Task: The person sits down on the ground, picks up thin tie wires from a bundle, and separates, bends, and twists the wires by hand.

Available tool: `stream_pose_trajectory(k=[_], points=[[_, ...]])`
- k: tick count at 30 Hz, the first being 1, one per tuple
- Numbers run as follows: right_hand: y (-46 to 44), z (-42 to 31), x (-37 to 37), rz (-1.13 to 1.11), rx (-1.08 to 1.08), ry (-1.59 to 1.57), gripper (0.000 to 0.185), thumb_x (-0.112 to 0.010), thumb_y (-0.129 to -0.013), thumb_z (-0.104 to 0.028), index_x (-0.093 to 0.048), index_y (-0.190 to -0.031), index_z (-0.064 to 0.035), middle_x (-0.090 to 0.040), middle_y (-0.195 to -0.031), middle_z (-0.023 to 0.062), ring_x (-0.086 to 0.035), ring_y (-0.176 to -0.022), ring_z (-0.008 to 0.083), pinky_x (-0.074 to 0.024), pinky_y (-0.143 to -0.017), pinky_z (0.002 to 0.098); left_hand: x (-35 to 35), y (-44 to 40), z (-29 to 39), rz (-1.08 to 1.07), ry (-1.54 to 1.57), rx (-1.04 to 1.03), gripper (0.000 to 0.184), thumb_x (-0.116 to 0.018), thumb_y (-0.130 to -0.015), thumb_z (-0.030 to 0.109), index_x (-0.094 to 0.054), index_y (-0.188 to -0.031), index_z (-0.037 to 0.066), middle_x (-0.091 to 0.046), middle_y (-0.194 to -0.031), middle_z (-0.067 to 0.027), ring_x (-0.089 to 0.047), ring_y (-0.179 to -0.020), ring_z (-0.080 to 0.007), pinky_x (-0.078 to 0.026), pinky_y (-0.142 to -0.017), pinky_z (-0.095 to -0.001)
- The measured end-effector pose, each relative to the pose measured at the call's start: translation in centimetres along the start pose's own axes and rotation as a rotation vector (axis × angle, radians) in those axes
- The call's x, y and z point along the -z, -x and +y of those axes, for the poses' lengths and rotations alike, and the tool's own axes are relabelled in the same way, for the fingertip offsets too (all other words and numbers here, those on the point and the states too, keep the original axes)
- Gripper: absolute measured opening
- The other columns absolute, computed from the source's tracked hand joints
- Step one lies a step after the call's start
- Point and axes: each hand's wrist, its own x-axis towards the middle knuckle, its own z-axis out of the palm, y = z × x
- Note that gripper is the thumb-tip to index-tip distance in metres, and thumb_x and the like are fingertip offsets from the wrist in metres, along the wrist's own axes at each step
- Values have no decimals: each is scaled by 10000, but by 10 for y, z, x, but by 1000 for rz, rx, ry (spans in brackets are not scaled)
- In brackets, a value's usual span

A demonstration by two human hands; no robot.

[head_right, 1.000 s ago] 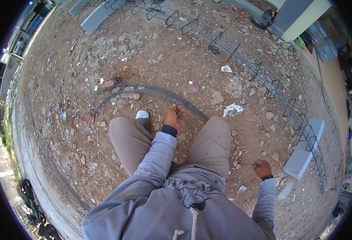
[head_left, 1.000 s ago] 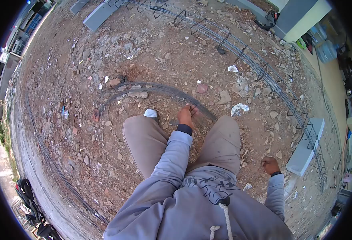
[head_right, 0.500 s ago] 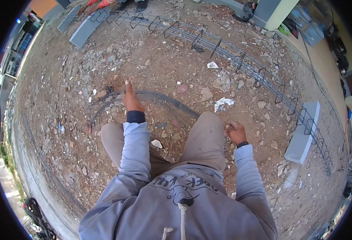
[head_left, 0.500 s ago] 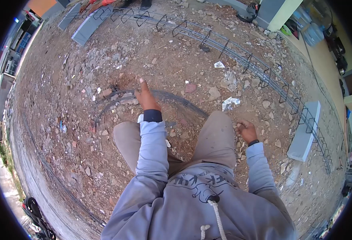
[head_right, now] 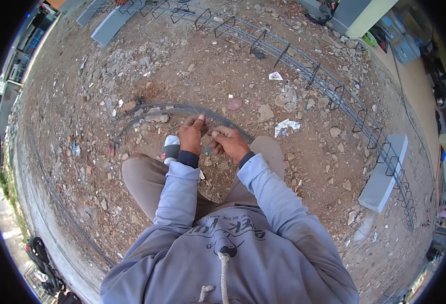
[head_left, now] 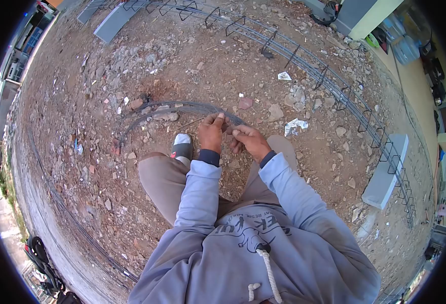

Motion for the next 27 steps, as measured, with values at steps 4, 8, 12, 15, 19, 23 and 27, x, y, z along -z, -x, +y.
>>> stream_pose_trajectory(k=[4,8,12,15,19,23,27], points=[[18,25,16,49,-26,-304,449,-444,-930,-432,-543,-1117,-35,-609,-875,71,-602,-765,157,-485,-659,270,7,-4,-2,50,47,25,149,-590,-881,191,-596,-930,50,-632,-829,-42,-614,-703,-137,-505,-622,-261],[22,32,2,198,-57,-445,515,-439,-915,-496,-533,-1096,-23,-601,-903,81,-592,-839,173,-490,-698,288,8,-4,-5,15,-11,-26,146,-583,-885,193,-590,-917,51,-623,-806,-34,-613,-690,-132,-507,-613,-266],[6,34,-11,276,-40,-523,533,-442,-910,-500,-513,-1090,-3,-583,-912,95,-594,-839,194,-507,-708,335,0,3,-10,-30,-96,-70,143,-576,-881,164,-587,-931,30,-620,-795,-42,-610,-687,-130,-507,-610,-266],[-9,30,-9,286,-3,-549,474,-457,-918,-453,-527,-1060,-6,-574,-887,81,-580,-797,185,-518,-663,338,-7,13,-14,-57,-92,-82,135,-589,-865,132,-589,-936,17,-616,-777,-46,-594,-661,-120,-495,-578,-258],[-14,22,-9,330,9,-443,372,-468,-927,-373,-553,-1010,-21,-568,-818,50,-571,-692,150,-507,-604,290,-9,17,-15,-56,-127,-112,144,-607,-848,105,-591,-946,1,-617,-767,-52,-591,-656,-120,-477,-537,-248],[2,12,-10,256,13,-127,275,-483,-926,-282,-580,-987,-32,-544,-689,12,-526,-583,98,-440,-530,234,-1,6,-26,-94,-223,-166,182,-613,-844,116,-591,-972,-11,-624,-790,-59,-593,-690,-121,-471,-579,-248],[8,24,-7,378,136,147,206,-515,-888,-200,-618,-887,-22,-584,-666,42,-548,-575,103,-419,-505,277,-4,7,-30,-77,-220,-104,229,-614,-846,128,-582,-1021,-15,-627,-845,-65,-589,-742,-120,-466,-653,-251]])
